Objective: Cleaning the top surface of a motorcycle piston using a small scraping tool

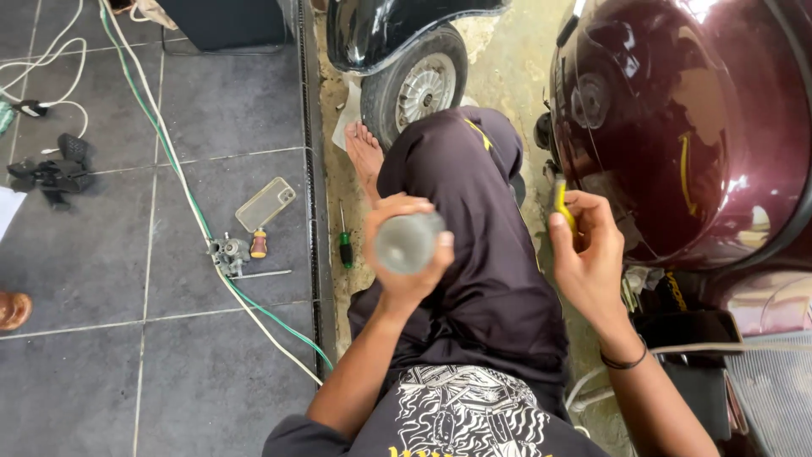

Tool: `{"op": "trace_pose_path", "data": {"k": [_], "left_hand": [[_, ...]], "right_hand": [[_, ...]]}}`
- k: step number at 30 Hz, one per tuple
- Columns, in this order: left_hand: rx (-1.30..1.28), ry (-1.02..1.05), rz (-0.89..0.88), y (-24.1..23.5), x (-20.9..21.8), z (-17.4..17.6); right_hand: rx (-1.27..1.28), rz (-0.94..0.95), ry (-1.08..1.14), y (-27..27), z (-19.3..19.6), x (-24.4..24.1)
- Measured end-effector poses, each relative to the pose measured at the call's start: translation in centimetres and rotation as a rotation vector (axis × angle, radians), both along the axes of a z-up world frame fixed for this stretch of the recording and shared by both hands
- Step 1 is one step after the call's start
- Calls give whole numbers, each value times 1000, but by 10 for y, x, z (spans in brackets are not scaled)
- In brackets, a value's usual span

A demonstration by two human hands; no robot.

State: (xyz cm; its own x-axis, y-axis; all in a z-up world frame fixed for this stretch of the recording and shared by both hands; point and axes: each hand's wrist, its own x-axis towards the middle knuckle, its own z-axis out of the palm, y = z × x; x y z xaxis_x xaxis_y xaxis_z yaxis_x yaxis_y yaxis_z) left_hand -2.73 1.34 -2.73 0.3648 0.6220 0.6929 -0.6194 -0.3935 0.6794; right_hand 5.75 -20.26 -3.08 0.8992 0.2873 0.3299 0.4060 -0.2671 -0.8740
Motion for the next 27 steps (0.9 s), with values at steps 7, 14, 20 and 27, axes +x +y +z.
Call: {"op": "trace_pose_path", "data": {"k": [7,14,20,27], "left_hand": [[-254,349,309,66,-56,-90],[-598,969,485,75,-100,-209],[-487,1034,526,83,-104,-247],[-255,990,671,65,-86,-190]], "right_hand": [[-225,-118,276,-20,-139,31],[-291,-178,365,-73,-258,15],[-269,-271,425,-59,-260,-6],[-244,-341,513,-42,-264,-11]]}}
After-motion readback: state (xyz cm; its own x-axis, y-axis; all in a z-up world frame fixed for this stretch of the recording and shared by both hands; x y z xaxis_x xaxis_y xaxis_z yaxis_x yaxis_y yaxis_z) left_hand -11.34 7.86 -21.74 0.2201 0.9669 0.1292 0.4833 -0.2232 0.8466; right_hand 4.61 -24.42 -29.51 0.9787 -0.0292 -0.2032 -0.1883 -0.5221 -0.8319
